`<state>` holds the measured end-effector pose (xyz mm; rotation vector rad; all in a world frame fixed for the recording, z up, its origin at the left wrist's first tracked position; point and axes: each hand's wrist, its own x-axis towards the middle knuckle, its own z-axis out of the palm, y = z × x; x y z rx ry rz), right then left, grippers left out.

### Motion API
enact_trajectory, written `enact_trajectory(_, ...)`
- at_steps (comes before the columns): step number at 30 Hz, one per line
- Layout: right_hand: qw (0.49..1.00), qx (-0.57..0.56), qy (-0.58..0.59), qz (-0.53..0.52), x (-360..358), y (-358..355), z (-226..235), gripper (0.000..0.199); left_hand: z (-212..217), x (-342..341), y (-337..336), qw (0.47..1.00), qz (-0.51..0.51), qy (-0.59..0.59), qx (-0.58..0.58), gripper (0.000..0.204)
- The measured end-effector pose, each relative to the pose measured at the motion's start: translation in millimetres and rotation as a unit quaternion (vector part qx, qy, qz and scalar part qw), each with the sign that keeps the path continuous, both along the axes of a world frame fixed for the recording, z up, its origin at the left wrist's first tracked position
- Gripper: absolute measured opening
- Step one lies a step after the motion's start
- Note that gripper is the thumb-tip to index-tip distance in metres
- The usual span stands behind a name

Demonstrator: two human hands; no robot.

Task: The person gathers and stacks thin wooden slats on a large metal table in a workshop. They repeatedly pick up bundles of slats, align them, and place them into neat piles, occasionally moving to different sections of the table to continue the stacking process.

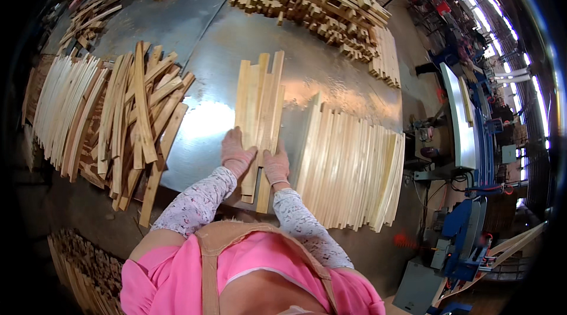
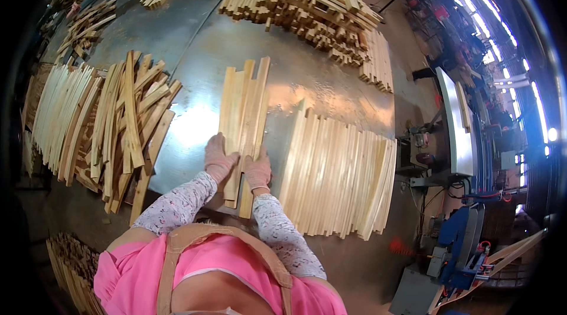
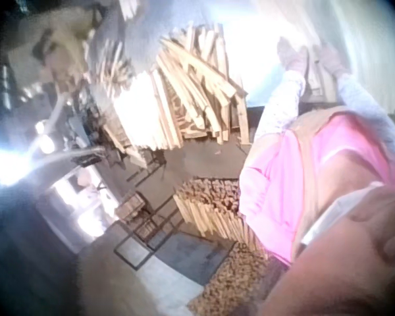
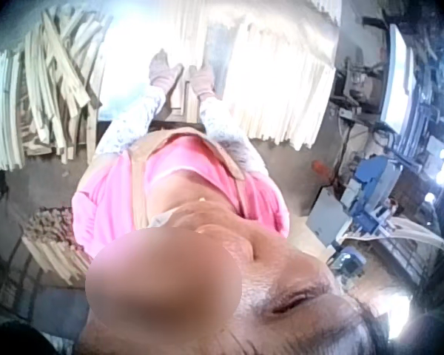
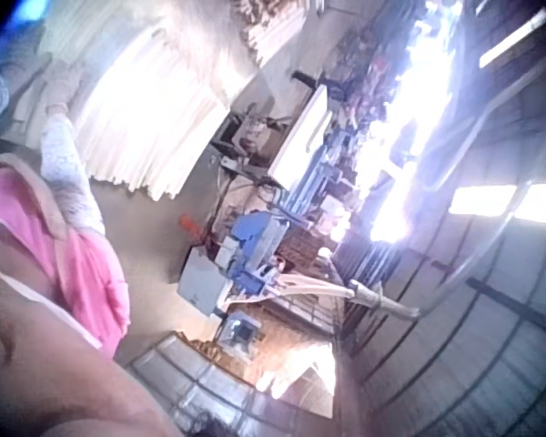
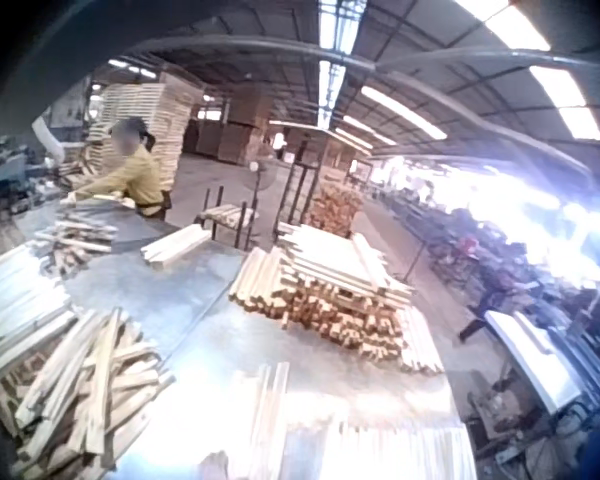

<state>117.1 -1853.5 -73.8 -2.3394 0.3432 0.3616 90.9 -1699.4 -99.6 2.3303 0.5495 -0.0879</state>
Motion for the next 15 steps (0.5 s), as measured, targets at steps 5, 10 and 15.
enact_trajectory(5, 0.993, 0.114, 0.018, -0.022, 7.1, 14.6, -41.0, 0.074, -11.6, 5.3, 29.7, 0.995, 0.04, 0.001, -0.093, 0.1)
enact_trajectory(10, 0.996, 0.064, -0.062, 0.025, -0.1, 35.1, -38.6, 0.079, -4.2, 23.7, 69.3, 0.979, 0.046, 0.043, -0.195, 0.094)
enact_trajectory(15, 0.997, -0.046, -0.017, 0.054, 18.6, 71.7, 20.6, 0.075, 32.1, 49.5, 83.1, 0.979, 0.003, 0.114, -0.167, 0.087)
